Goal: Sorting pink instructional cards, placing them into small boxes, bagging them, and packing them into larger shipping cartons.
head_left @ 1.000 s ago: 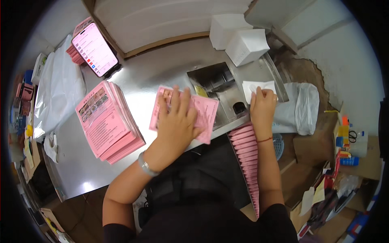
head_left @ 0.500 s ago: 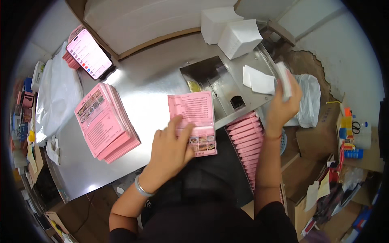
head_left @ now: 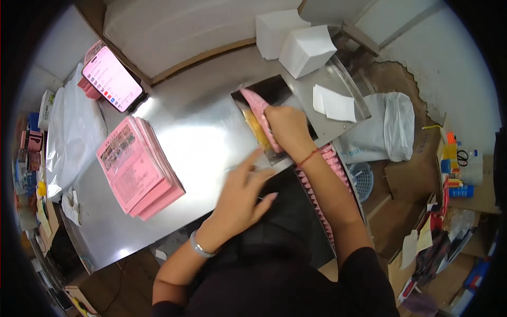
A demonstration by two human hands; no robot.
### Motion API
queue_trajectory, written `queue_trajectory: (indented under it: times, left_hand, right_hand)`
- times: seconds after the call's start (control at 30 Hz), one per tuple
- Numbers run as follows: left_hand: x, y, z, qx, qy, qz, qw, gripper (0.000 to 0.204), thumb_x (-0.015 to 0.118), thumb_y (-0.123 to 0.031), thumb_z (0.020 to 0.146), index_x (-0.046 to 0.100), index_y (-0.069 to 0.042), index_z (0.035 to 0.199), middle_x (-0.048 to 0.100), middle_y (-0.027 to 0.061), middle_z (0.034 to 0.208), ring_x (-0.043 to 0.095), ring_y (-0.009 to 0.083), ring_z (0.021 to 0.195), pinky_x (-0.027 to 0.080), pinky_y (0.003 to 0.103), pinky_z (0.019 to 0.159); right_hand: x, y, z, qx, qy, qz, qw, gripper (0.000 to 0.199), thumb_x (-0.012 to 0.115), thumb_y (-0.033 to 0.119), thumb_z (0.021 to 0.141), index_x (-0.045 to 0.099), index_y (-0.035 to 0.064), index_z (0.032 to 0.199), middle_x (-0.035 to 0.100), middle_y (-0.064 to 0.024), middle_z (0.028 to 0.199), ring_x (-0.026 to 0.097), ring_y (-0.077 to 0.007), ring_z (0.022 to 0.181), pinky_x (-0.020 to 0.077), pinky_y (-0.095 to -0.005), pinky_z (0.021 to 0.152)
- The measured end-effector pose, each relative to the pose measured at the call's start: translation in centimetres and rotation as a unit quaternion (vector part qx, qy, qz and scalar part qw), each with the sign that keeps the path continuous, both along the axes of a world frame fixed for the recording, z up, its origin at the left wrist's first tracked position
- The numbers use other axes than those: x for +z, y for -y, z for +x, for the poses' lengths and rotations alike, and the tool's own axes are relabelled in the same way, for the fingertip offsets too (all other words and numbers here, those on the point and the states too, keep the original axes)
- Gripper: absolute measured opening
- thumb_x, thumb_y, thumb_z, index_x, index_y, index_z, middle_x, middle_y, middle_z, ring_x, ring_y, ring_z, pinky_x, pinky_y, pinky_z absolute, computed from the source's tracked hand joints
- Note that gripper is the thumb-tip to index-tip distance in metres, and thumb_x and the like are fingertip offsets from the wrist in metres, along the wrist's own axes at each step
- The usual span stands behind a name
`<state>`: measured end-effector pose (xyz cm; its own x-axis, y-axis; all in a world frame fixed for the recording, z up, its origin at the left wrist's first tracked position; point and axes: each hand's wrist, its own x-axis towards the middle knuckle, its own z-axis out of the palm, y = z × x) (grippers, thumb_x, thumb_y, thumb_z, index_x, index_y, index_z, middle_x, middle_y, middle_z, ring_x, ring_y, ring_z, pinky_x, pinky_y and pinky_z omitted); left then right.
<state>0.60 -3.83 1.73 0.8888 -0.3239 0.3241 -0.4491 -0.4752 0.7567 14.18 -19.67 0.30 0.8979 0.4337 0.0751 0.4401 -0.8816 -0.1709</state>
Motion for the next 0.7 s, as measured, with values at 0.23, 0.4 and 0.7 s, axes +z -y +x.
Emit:
queue_trajectory:
  times: [0.23, 0.4, 0.7]
  left_hand:
    - [-2.2, -3.0, -1.5, 0.172, -0.038, -0.091, 0.980, 0.037, 0.074, -0.005, 0.075, 0.051, -0.001, 0.104, 0.056, 0.0136, 0.101, 0.055, 0.0279, 0.091, 0.043, 0.038, 0.081]
    - [-1.2, -2.0, -0.3, 0.147, -0.004, 0.057, 0.988, 0.063, 0.076, -0.013, 0.074, 0.046, 0.001, 0.128, 0.056, 0.0137, 0.109, 0.053, 0.0281, 0.099, 0.038, 0.039, 0.090]
    - [-1.9, -0.8, 0.9, 0.287, -0.044, -0.244, 0.925, 0.080, 0.052, 0.010, 0.079, 0.018, -0.002, 0.150, 0.051, 0.0183, 0.122, 0.050, 0.0266, 0.115, 0.039, 0.036, 0.099]
  right_hand:
    - [1.3, 15.4, 2.5, -0.225, 0.214, 0.266, 0.913, 0.029, 0.069, 0.020, 0.083, 0.067, -0.0012, 0.103, 0.069, -0.0189, 0.091, 0.067, -0.0315, 0.084, 0.0517, -0.0367, 0.076]
    - [2.2, 14.6, 2.9, -0.199, -0.090, 0.257, 0.942, 0.044, 0.076, 0.022, 0.076, 0.060, -0.0046, 0.107, 0.064, -0.0184, 0.096, 0.061, -0.0232, 0.087, 0.0481, -0.0335, 0.078]
    - [-0.2, -3.2, -7.8, 0.046, -0.130, 0.596, 0.791, 0.037, 0.074, -0.005, 0.071, 0.055, 0.0045, 0.102, 0.062, -0.0081, 0.098, 0.061, -0.0161, 0.091, 0.0492, -0.0293, 0.083]
